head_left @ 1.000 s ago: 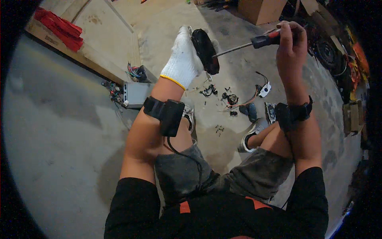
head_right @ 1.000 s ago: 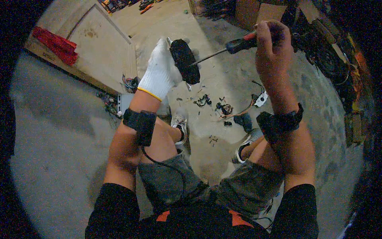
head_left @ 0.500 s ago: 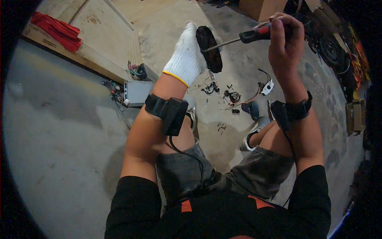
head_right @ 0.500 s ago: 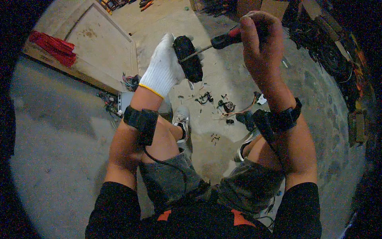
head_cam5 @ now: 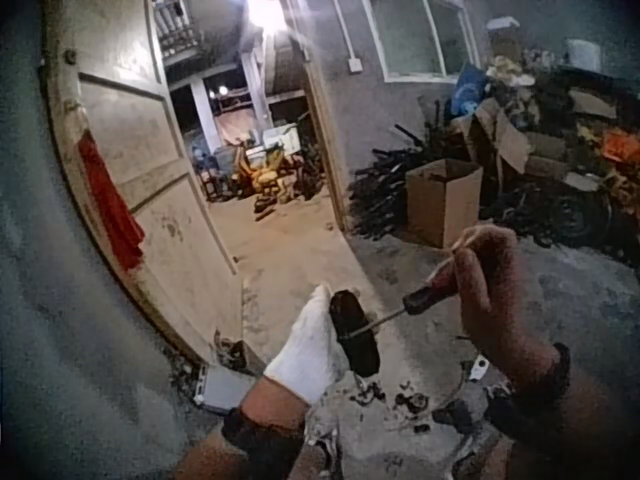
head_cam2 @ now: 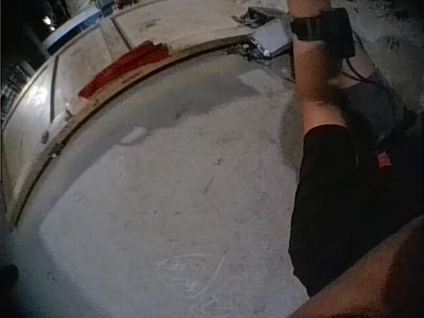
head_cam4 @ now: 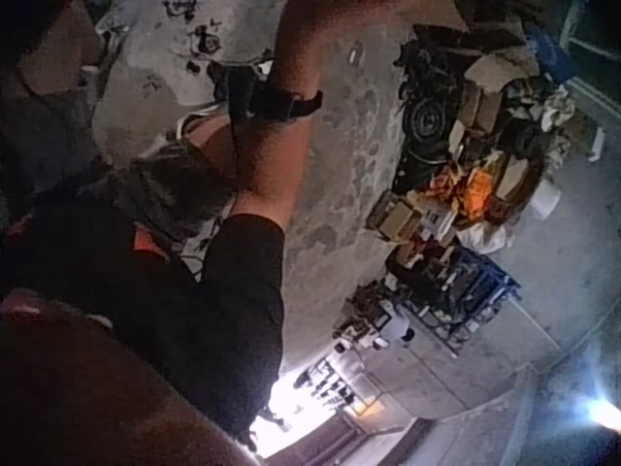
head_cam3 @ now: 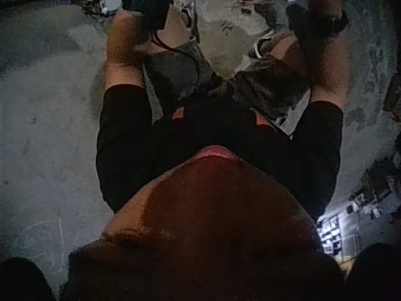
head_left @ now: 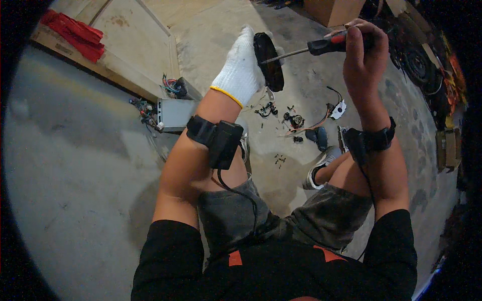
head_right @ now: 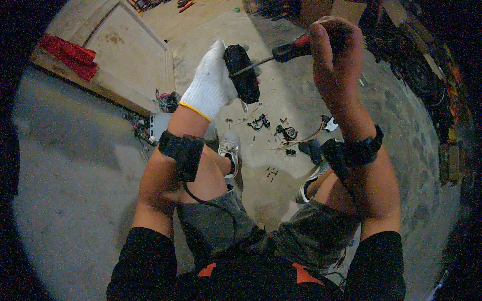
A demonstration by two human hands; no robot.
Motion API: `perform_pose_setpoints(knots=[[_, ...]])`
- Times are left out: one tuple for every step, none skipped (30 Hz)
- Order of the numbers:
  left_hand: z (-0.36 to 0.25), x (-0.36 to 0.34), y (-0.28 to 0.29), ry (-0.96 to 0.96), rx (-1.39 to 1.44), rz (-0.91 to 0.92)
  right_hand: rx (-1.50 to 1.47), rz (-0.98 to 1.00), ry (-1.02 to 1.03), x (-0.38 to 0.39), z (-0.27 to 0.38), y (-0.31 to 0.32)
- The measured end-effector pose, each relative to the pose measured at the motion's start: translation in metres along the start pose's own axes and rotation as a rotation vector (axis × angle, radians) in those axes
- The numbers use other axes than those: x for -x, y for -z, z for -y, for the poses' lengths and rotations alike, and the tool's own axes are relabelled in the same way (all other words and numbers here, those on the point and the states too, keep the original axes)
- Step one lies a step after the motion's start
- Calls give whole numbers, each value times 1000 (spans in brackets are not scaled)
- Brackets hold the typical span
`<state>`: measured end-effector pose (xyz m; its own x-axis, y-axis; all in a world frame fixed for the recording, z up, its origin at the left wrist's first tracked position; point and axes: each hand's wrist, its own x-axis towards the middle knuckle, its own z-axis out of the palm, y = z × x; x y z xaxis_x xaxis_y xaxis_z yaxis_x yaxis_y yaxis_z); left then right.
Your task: Disassembling an electronic bike display component using a screwdriver.
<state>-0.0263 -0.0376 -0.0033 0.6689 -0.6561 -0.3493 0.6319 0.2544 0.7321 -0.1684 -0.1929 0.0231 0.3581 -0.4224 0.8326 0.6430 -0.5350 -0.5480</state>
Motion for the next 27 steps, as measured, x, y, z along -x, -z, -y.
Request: perform_pose_setpoints(knots=[[0, 0, 0, -8, 5, 18, 15, -21, 8, 0, 1, -1], [0, 0, 0, -7, -13, -1, 23, -31, 12, 0, 3, -2], [0, 1, -1, -5, -31, -19, 30, -41, 16, 1, 4, -2], [0, 1, -1, -6, -31, -20, 109, -44, -25, 0, 4, -2], [0, 1, -1, -8, -28, -20, 195, -83, -59, 0, 4, -3], [0, 2, -1, -16, -24, -19, 186, -46, -68, -1, 4, -2], [1, 3, -1, -11, -25, -22, 188, -83, -121, -1, 3, -3], [1, 4, -1, -25, -38, -23, 190, -120, -174, -2, 2, -3], [1, 5, -1, -38, -50, -23, 190, -120, -175, -3, 1, -2], [1, 6, -2, -38, -49, -23, 220, -135, -213, -3, -1, -2], [0, 7, -3, -45, -45, -30, 258, -131, -249, -5, -2, -1], [0, 8, -4, -53, -41, -37, 251, -149, -249, -5, -3, -1], [-1, 9, -5, -52, -40, -36, 280, -141, -263, -6, -4, -1], [-1, 10, -6, -35, -44, -39, 327, -158, -295, -6, -5, -2], [-1, 11, -7, -23, -54, -50, 311, -133, -279, -5, -5, -3], [0, 12, -7, -15, -46, -41, 297, -135, -307, -5, -5, -4], [1, 12, -8, -11, -47, -46, 287, -157, -328, -5, -6, -7], [2, 12, -7, -6, -48, -53, 284, -136, -340, -5, -5, -8], [1, 11, -6, -2, -45, -54, 272, -134, -248, -6, -5, -9], [-1, 9, -5, 21, -24, -57, 254, -95, -138, -6, -5, -9], [-2, 6, -4, 38, -10, -74, 257, -136, -155, -8, -4, -7], [-3, 4, -3, 40, -6, -61, 274, -153, -130, -9, -3, -5], [-4, 2, -2, 8, 19, -92, 300, -187, -101, -10, -2, -2], [-4, 0, -2, -13, 39, -137, 286, -174, -101, -11, -1, 2], [-4, -1, 0, -25, 42, -123, 269, -178, -112, -12, 0, 5], [-3, -1, 1, -4, 62, -141, 267, -204, -144, -12, 1, 8], [-4, -1, 2, 16, 87, -153, 253, -184, -123, -11, 1, 9]])
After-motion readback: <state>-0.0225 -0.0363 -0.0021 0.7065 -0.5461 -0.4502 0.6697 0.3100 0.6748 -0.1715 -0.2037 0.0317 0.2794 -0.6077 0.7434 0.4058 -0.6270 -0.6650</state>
